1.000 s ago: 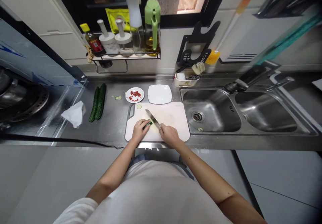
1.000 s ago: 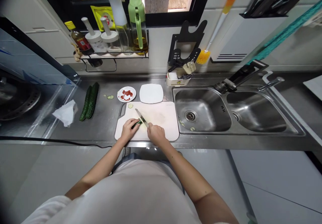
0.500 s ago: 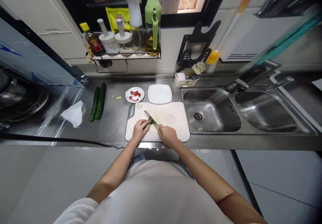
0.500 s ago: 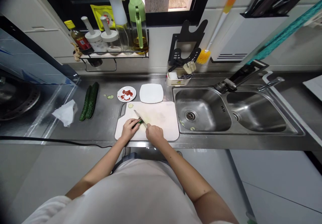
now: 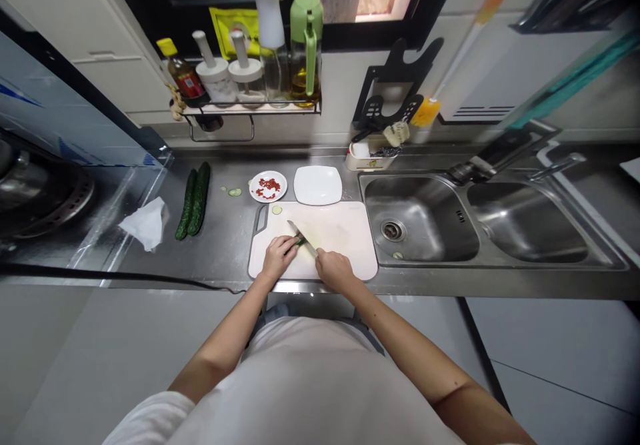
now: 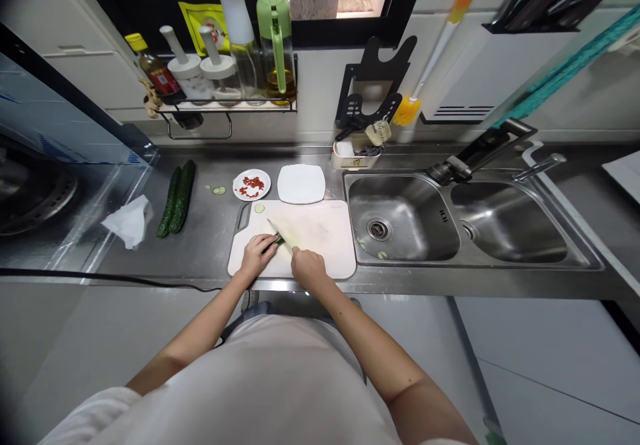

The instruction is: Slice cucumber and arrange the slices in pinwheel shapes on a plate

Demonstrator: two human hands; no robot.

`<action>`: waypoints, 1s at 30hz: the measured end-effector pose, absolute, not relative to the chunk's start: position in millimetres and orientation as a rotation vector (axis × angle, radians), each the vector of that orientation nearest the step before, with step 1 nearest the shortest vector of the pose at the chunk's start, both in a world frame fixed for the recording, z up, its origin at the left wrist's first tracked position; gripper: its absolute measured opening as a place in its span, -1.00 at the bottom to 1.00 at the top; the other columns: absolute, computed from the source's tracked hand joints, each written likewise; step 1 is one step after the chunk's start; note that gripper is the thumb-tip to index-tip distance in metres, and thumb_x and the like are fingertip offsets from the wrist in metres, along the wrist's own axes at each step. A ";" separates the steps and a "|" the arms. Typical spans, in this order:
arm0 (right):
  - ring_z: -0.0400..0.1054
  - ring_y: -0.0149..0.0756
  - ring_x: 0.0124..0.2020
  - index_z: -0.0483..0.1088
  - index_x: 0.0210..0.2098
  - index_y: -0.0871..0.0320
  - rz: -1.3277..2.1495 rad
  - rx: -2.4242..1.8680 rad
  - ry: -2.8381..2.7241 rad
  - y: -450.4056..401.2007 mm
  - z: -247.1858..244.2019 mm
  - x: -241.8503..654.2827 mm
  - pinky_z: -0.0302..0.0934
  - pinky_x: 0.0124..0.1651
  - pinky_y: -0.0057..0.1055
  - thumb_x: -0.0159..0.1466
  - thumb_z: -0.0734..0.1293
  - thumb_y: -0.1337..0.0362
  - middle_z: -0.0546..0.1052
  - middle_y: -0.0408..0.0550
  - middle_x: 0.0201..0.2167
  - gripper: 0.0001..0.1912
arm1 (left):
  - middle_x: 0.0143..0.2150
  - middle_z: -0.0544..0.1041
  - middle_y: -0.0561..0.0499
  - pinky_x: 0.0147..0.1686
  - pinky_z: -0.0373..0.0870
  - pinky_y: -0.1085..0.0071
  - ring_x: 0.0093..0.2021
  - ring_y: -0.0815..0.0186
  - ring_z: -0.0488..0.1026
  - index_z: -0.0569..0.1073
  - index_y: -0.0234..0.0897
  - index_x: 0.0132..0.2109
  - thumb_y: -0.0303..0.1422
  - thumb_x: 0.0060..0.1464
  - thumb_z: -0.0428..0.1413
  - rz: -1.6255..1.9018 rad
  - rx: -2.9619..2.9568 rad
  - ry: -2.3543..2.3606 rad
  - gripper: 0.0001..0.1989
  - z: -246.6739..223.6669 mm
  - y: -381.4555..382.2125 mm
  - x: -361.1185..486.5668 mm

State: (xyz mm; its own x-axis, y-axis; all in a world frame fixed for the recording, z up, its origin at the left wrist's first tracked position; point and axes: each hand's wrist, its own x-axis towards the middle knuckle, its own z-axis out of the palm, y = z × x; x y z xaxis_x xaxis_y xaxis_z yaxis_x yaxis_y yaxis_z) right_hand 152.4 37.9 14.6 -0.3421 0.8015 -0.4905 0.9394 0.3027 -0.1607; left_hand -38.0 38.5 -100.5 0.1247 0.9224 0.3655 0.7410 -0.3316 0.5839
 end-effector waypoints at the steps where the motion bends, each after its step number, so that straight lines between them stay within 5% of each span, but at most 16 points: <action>1: 0.46 -0.14 -0.10 0.30 0.02 0.21 -0.613 1.566 2.257 37.7 14.5 152.6 0.20 -0.14 -0.33 0.41 0.02 0.30 0.56 0.15 -0.16 -0.67 | -0.09 0.54 -0.08 -0.02 0.40 0.26 -0.07 0.26 0.45 0.52 -0.15 0.00 -0.26 0.25 0.03 1.005 2.141 1.635 -0.74 -100.6 38.4 -38.1; 30: 0.45 -0.13 -0.08 0.36 -0.02 0.23 -0.644 1.483 2.247 38.6 21.7 163.8 0.21 -0.14 -0.33 0.36 0.06 0.36 0.55 0.17 -0.16 -0.67 | -0.11 0.56 -0.06 -0.04 0.38 0.28 -0.08 0.27 0.45 0.52 -0.18 -0.02 -0.29 0.23 0.06 1.052 2.132 1.631 -0.77 -103.0 39.2 -37.7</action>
State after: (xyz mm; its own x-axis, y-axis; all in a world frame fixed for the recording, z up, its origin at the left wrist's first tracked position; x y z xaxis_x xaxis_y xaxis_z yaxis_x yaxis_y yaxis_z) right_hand 163.8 38.6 21.7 -0.3768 0.7547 -0.5371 0.9246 0.3415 -0.1688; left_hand -37.7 39.2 -103.0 0.1087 0.9160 0.3861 0.7297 -0.3373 0.5948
